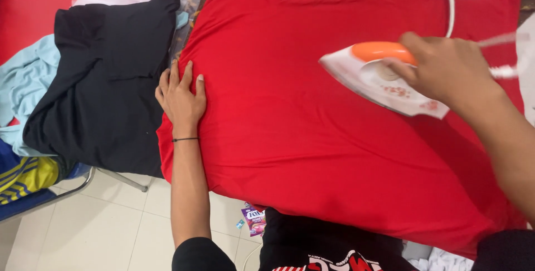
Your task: Ironing a red t-shirt on a flat surface to remove wrinkles and then folding it.
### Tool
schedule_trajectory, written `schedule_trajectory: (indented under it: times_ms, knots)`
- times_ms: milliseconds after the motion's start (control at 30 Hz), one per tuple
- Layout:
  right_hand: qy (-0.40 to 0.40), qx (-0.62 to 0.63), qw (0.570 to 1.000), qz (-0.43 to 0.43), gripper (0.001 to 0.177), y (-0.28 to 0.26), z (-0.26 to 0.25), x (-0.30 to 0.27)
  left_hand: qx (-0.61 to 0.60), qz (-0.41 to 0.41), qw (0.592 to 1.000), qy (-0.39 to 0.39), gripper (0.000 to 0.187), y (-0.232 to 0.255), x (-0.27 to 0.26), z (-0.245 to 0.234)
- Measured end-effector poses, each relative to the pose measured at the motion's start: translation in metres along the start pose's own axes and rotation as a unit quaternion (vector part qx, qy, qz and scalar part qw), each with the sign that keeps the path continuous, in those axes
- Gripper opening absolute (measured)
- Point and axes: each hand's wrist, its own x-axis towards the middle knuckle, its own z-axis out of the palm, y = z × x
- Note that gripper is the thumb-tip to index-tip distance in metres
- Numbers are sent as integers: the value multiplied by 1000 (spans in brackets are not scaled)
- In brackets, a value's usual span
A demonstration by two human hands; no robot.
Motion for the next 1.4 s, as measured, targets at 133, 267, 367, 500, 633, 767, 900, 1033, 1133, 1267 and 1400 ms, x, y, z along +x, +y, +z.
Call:
schedule_trajectory:
  times_ms: [133,267,367,500,633,767,900,1033,1133,1267,1400]
  knots:
    - [3,-17,992,126,54,36,35,-46,7,6,1000,10,42,-1,-1,3]
    - [121,-132,981,77,49,86,100,-102,-13,-3,1000,-15,44,1,0,-2]
    - [138,104,985,23,34,89,77,-138,-8,2,1000,-5,43,1,0,0]
    - [44,296,953,43,30,83,55,-167,-20,-7,1000,-17,44,1,0,0]
    - [90,158,983,-28,32,65,46,-173,-22,-7,1000,-19,44,0,0,1]
    - [58,7,998,-28,45,29,38,-159,-24,-8,999,-23,44,1,0,1]
    - [-40,57,997,14,55,-22,6,-120,-15,-4,1000,0,43,-4,-1,8]
    - [-53,96,994,-15,56,-63,-13,-73,-23,3,1000,11,41,-4,-1,7]
    - [0,103,993,-63,46,-96,-29,-40,-38,-58,997,-39,42,-9,-2,14]
    - [37,128,981,-139,47,-135,-40,-9,-44,-65,996,-35,40,-9,-1,12]
    - [21,172,958,-227,51,-155,-46,-7,-44,-59,997,-37,39,-9,-2,8]
